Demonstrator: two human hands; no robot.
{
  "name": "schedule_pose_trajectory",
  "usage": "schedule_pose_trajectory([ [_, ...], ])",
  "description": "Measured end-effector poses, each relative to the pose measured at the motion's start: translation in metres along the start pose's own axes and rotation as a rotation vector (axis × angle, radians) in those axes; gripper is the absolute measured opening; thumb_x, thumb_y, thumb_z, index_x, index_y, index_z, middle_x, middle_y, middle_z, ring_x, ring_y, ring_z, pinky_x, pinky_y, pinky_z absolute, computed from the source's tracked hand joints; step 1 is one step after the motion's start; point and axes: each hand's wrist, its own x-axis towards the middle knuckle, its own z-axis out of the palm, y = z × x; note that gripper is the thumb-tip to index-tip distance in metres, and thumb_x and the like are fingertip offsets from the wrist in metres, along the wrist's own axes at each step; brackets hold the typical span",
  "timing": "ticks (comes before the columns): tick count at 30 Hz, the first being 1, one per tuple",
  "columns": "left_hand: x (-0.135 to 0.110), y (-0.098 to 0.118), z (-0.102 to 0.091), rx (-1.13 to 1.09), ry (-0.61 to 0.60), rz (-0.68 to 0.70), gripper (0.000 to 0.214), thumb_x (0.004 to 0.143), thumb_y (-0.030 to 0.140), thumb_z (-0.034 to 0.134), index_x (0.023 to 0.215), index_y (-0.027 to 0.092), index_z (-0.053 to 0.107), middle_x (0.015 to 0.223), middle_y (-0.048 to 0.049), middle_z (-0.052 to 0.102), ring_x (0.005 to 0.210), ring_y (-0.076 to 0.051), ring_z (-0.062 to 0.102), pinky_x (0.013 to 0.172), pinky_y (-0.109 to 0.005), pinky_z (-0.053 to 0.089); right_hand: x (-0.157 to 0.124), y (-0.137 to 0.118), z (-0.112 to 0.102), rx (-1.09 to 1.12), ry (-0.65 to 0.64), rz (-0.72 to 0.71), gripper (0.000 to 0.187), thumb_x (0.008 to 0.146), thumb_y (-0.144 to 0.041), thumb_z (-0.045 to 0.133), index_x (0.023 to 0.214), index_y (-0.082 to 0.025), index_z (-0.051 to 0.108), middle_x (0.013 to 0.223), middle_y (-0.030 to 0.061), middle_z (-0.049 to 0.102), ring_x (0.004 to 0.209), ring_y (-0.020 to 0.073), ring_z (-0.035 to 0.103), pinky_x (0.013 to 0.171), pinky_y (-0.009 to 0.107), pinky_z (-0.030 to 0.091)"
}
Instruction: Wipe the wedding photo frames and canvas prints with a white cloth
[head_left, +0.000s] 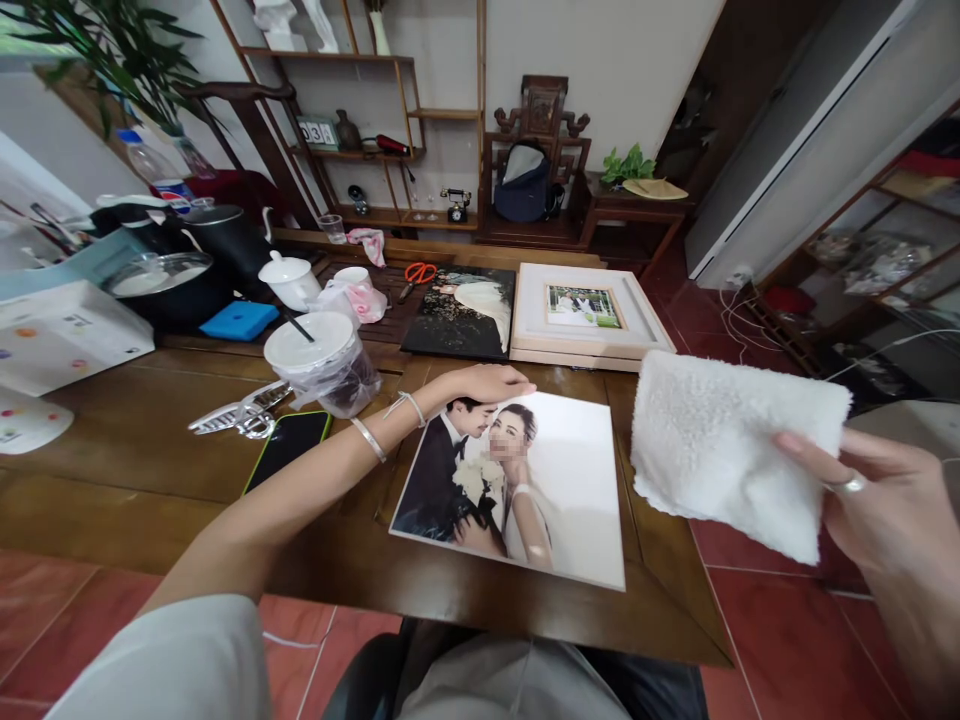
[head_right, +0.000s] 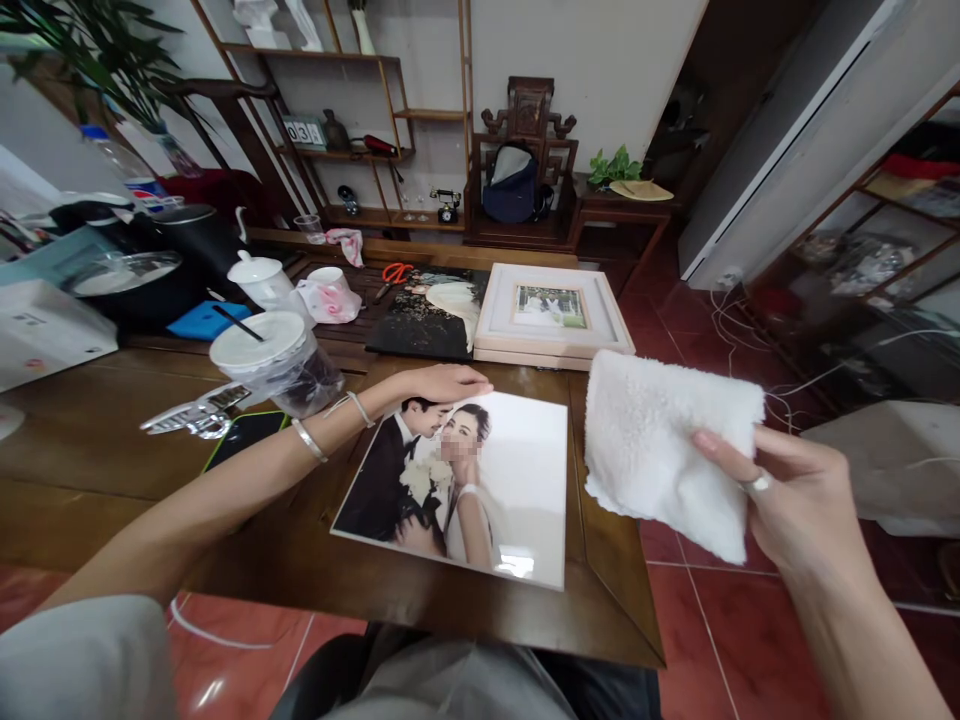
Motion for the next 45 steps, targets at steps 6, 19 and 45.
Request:
schedule_pose_trajectory([
  [6,-0.002,0.004,0.008,0.111,0.147,-0.075,0.051,0.093,0.054,0.030,0.075,0.018,0.062,0.075,-0.0045,0.068,0.069,-0.019,0.062,0.059,-0.025,0.037,-0.005,-0.015,0.024,-0.099,0.058,-0.012,0.046,0.044,-0.031,0.091,0.085,-0.019,0.074,0.090,0.0108,0.073,0.064,0.0241,0.065,0.049,0.036,0.055],
  [19,0.000,0.013,0.021,0.328,0.348,-0.160,0.045,0.097,0.045,0.034,0.085,0.015,0.065,0.081,-0.0143,0.070,0.083,-0.030,0.068,0.072,-0.034,0.045,-0.009,-0.004,0.021,-0.876,-0.592,-1.212,0.016,0.086,-0.019,0.052,0.077,-0.025,0.064,0.108,0.0110,0.065,0.088,0.0237,0.063,0.067,0.036,0.053],
  [45,-0.099,0.033,0.057,0.152,0.571,-0.409,0.057,0.091,0.048,0.045,0.140,0.020,0.039,0.147,-0.0180,0.035,0.137,-0.035,0.031,0.104,-0.053,0.036,-0.082,0.059,0.093,-0.957,-0.619,-1.059,0.018,0.065,-0.001,0.052,0.059,-0.016,0.059,0.143,0.0181,0.046,0.136,0.0399,0.032,0.110,0.061,0.029],
])
